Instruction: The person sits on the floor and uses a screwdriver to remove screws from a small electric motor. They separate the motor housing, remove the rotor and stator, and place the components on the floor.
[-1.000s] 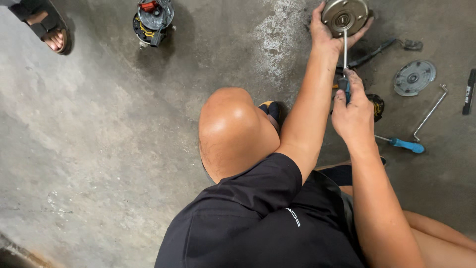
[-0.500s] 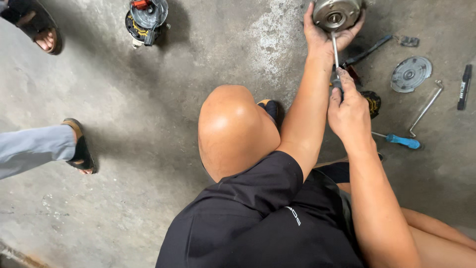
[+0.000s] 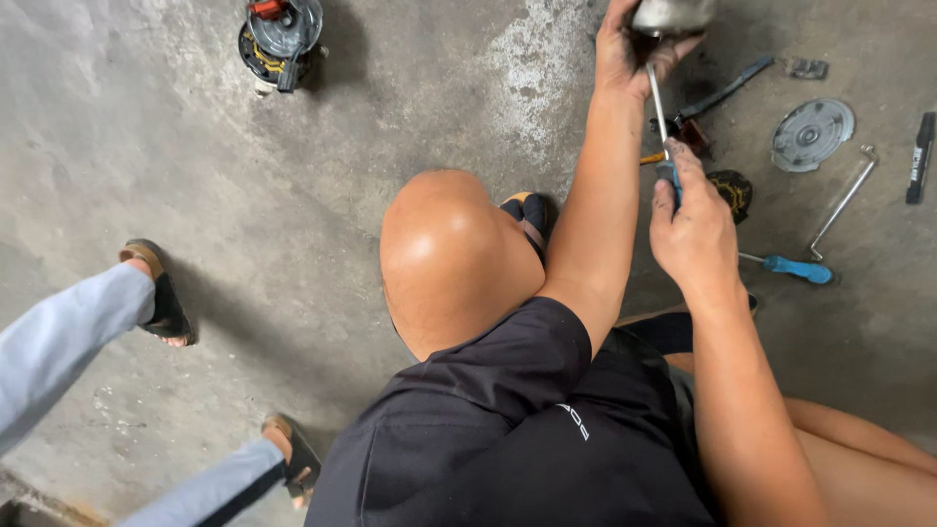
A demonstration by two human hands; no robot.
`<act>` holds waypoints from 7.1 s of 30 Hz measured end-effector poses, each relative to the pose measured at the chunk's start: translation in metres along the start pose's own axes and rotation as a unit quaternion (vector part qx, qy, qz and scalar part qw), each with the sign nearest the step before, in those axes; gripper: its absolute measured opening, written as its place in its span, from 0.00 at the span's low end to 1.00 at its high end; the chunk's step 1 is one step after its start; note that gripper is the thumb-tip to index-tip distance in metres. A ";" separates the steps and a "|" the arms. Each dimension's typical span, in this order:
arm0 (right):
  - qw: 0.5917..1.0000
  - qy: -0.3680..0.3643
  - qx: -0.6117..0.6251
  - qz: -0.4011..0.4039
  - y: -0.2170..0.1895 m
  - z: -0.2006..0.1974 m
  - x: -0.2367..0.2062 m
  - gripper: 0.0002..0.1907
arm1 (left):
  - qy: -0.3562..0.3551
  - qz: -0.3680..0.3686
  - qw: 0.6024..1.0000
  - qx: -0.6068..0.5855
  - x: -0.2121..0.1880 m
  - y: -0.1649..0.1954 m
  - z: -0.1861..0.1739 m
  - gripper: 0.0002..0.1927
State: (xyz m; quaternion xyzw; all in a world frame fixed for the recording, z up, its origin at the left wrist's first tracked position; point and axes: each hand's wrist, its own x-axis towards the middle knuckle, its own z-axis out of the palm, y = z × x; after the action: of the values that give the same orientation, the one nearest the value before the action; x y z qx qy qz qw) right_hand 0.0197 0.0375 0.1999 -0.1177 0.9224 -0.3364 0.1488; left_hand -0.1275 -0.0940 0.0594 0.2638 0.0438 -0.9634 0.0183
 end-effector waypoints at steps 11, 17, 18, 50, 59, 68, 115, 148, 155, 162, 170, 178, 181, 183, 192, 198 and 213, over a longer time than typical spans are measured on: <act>0.999 0.025 0.031 0.026 0.009 0.012 -0.004 0.22 | 0.120 -0.063 0.990 0.028 0.007 -0.011 -0.005 0.42; 0.996 -0.013 0.029 0.078 0.000 0.009 0.016 0.23 | 0.219 -0.026 0.975 0.038 -0.019 -0.014 0.005 0.36; 0.997 -0.014 0.023 0.077 -0.003 0.009 0.020 0.23 | 0.213 -0.032 0.976 0.018 -0.018 -0.014 0.006 0.36; 0.964 -0.103 -0.043 0.243 -0.036 0.003 0.064 0.24 | 0.232 -0.033 0.972 0.029 -0.007 -0.011 0.000 0.32; 0.970 -0.076 -0.051 0.224 -0.033 0.015 0.055 0.24 | 0.240 -0.068 0.968 0.017 -0.010 -0.012 -0.004 0.32; 0.972 -0.073 -0.055 0.217 -0.026 0.024 0.060 0.24 | 0.233 -0.068 0.970 -0.011 -0.008 -0.008 -0.003 0.30; 0.953 -0.063 0.068 0.288 0.014 -0.045 -0.073 0.23 | 0.139 -0.291 0.885 0.334 -0.039 -0.021 -0.066 0.38; 0.950 -0.058 0.086 0.295 0.054 -0.001 -0.070 0.23 | 0.103 0.024 0.929 0.355 -0.026 0.027 -0.018 0.37; 0.956 -0.062 0.093 0.270 0.056 0.006 -0.069 0.24 | 0.330 0.223 0.369 0.840 -0.015 0.028 0.054 0.50; 0.959 -0.064 0.080 0.266 0.059 0.006 -0.068 0.24 | 0.316 0.145 0.242 0.906 -0.004 0.011 0.079 0.51; 0.940 -0.095 0.081 0.316 0.055 0.002 -0.067 0.24 | 0.282 0.121 0.232 0.923 -0.004 0.011 0.061 0.50; 0.951 -0.097 0.025 0.292 0.075 0.018 -0.070 0.26 | 0.265 0.169 0.215 0.925 -0.006 0.015 0.061 0.54; 0.955 -0.103 -0.021 0.276 0.091 0.038 -0.074 0.27 | 0.318 0.190 0.262 0.891 -0.003 0.020 0.053 0.50; 0.957 -0.128 -0.039 0.258 0.102 0.057 -0.073 0.27 | 0.351 0.218 0.321 0.852 0.004 0.026 0.043 0.53; 0.962 -0.196 -0.088 0.170 0.133 0.123 -0.083 0.30 | 0.158 0.210 0.852 0.453 0.042 0.047 0.014 0.37; 0.963 -0.191 -0.122 0.146 0.154 0.143 -0.082 0.25 | 0.146 0.087 0.905 0.390 0.035 0.033 0.009 0.44; 0.961 -0.166 -0.117 0.187 0.124 0.109 -0.063 0.33 | 0.068 -0.081 0.963 0.248 0.010 0.044 -0.036 0.41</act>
State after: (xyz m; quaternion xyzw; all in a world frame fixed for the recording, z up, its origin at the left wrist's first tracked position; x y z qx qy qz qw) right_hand 0.1023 0.0862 0.0509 -0.0136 0.9233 -0.1676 0.3453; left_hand -0.1151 -0.1343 0.0200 0.3211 -0.1740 -0.9220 -0.1288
